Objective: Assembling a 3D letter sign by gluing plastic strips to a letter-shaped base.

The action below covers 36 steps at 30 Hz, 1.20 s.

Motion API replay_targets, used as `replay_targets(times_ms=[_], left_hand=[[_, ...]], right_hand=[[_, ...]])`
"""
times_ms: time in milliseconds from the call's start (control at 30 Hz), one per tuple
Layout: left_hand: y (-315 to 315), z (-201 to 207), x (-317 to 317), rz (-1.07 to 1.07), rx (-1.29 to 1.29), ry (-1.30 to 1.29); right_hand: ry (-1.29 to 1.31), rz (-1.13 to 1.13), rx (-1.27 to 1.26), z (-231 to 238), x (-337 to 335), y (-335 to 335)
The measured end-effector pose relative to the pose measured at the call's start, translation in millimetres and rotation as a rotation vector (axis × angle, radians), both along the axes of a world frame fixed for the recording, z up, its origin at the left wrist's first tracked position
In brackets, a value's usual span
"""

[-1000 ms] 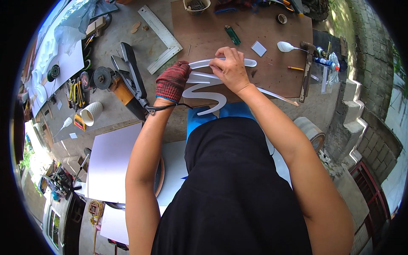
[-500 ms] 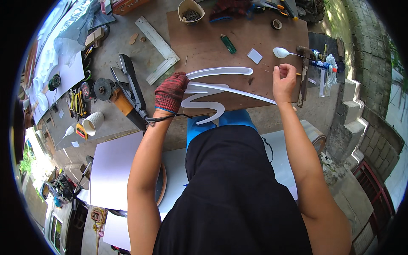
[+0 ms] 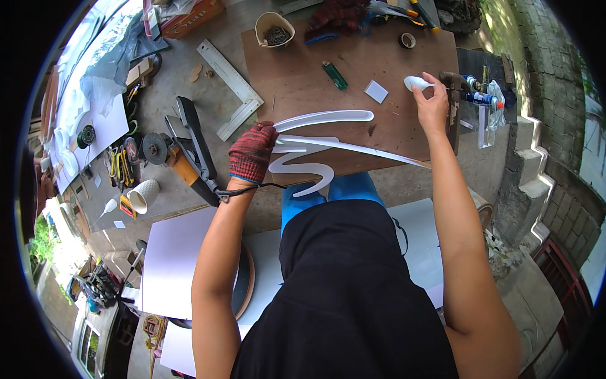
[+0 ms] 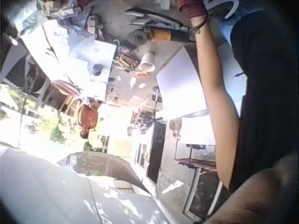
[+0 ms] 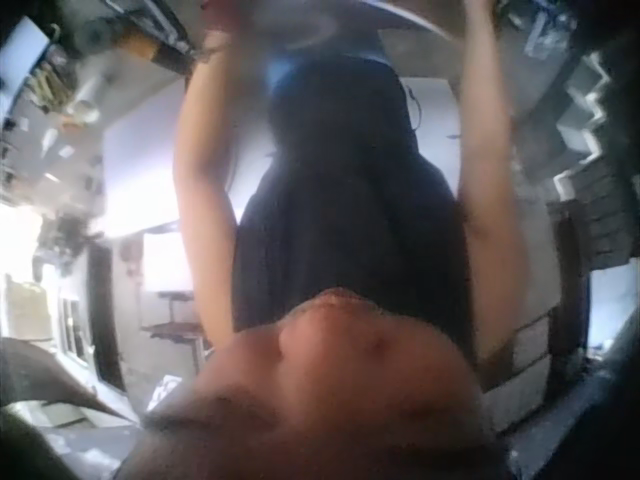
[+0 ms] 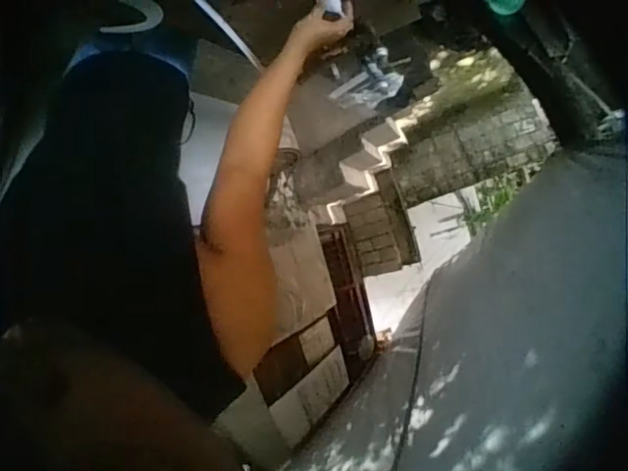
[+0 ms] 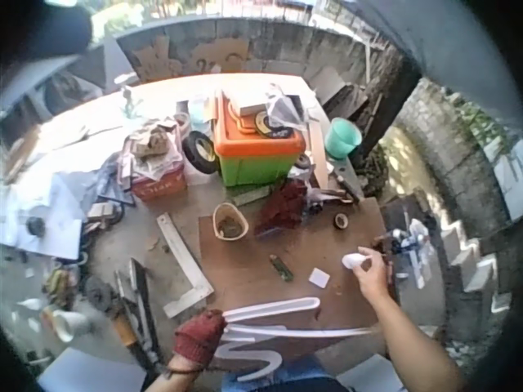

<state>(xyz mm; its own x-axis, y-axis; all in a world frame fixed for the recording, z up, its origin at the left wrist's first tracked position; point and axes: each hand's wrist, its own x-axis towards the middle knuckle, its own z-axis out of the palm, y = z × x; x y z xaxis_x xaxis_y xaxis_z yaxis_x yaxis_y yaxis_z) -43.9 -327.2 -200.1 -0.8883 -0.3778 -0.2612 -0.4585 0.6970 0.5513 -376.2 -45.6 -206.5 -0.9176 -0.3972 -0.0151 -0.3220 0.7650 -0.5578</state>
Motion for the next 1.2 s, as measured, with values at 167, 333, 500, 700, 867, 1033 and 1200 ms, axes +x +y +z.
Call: replay_targets(times_ms=[167, 333, 500, 700, 867, 1033, 1200], left_hand=[[1, 2, -1, 0.019, -0.005, 0.004], [0, 0, 0, 0.02, -0.003, 0.004], [2, 1, 2, 0.026, -0.029, 0.018], [1, 0, 1, 0.028, -0.028, 0.017], [1, 2, 1, 0.02, -0.031, 0.016], [2, 3, 0, 0.03, -0.031, 0.001], [1, 3, 1, 0.021, -0.044, 0.018]], right_hand=[[-0.182, 0.02, -0.17, -3, 0, -12], [-0.033, 0.151, -0.048, 2, 5, -11], [-0.118, 0.3, -0.023, 83, 33, -50], [0.006, 0.789, 0.215, 118, 66, -68], [0.104, 0.876, 0.293, 111, 80, -73], [0.109, 0.888, 0.273, 101, 91, -74], [0.107, 0.899, 0.27, 93, 97, -81]])
